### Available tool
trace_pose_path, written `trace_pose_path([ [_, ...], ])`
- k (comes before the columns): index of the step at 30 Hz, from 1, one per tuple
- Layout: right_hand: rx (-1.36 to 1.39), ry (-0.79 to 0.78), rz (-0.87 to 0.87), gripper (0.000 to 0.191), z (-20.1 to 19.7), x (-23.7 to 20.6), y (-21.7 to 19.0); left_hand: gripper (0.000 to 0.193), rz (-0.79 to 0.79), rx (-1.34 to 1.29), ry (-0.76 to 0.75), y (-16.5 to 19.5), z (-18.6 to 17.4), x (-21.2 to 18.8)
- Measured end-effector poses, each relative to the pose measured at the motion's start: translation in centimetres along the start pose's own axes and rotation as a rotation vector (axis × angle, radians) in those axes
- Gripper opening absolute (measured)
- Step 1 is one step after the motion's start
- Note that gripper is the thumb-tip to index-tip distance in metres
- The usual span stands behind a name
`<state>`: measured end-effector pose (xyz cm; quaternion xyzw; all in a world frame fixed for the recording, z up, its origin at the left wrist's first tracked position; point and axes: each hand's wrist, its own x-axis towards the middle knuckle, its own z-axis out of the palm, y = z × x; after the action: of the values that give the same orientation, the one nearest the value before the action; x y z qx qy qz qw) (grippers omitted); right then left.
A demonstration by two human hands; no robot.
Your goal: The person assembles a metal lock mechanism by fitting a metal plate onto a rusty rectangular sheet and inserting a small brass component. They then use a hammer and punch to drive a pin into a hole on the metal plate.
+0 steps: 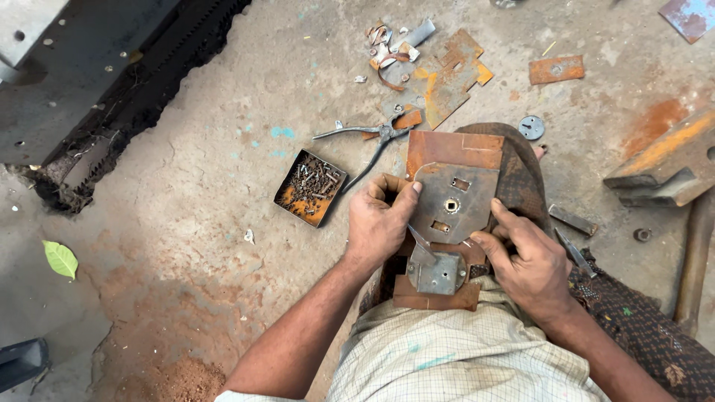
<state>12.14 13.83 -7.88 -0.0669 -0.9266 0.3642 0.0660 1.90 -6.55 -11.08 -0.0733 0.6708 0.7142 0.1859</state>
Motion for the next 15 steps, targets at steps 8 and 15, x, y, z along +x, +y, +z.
trace_pose_path([
  [8, -0.012, -0.015, -0.045, 0.053, 0.1, -0.2, 0.4, 0.018, 0.001, 0.068, 0.006, -0.7, -0.2, -0.3],
  [15, -0.014, -0.029, -0.043, 0.054, 0.4, 0.7, 0.7, 0.020, 0.008, 0.074, 0.006, -0.6, -0.2, 0.7],
])
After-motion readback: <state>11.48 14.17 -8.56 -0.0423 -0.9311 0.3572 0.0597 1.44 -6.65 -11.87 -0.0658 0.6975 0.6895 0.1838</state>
